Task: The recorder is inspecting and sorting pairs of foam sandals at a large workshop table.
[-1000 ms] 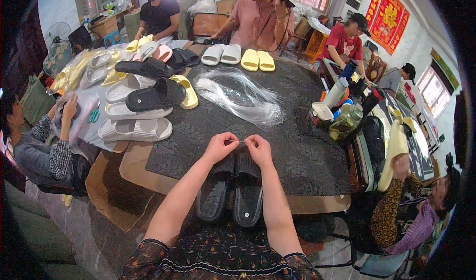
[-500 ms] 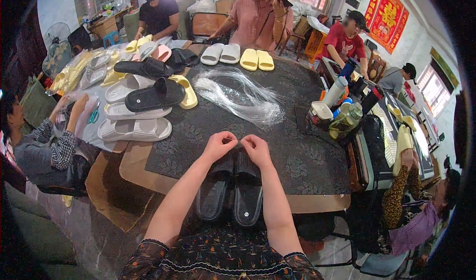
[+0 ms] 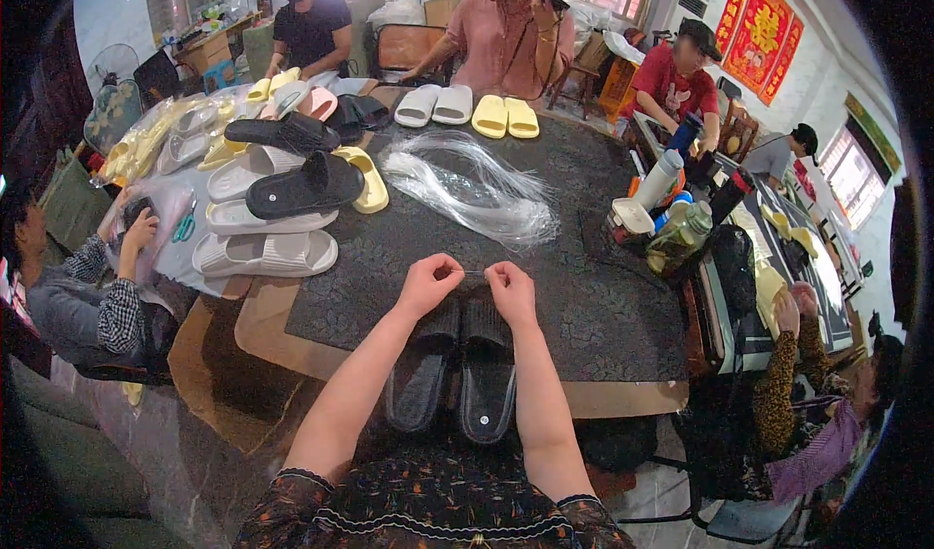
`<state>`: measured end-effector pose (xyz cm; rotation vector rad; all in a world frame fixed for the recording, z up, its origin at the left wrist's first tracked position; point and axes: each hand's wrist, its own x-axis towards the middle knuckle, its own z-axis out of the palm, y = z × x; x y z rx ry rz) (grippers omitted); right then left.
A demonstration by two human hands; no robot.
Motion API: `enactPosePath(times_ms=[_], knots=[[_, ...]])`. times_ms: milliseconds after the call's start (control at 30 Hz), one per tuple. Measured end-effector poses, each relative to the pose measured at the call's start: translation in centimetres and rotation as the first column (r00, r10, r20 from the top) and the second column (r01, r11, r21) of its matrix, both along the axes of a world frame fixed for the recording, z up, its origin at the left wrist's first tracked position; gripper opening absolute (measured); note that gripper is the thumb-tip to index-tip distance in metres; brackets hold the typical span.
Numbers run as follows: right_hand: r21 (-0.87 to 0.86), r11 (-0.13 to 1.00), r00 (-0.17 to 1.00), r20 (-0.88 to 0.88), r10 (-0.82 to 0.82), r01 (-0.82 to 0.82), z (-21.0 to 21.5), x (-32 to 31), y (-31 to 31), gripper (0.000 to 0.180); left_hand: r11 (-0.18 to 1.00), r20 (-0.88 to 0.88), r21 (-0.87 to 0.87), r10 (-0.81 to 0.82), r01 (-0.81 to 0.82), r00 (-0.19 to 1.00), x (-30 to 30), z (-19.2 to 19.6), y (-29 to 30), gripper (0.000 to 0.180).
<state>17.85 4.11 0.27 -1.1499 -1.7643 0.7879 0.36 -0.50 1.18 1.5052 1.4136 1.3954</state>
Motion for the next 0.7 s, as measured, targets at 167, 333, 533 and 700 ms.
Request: enactPosePath(times_ms=[167,333,533,700], knots=[[0.141,0.976,0.985,0.059,0.161,-0.168,0.1,-0.2,-0.1,0.018,0.999,-0.046,-0.006,-0.051,0.051,0.998,0.0,-0.3,0.0,0.012],[-0.135,0.989,0.996,-0.056,-0.065,0.057,0.0,0.3,0.2,0.018,0.999,-0.02,-0.035,-0.028,0.027,0.999,0.0,0.0,0.1,0.014],[0.086,0.992,0.995,0.04,0.091,-0.094,0.5,-0.2,-0.3,0.018,0.996,-0.094,-0.029,-0.083,0.08,0.992,0.0,-0.5,0.1,0.013],[-0.042,0.999,1.0,-0.002,0.027,-0.027,-0.3,0.3,0.4,0.018,0.998,-0.056,-0.048,-0.03,0.027,0.998,0.2,0.4,0.0,0.014]])
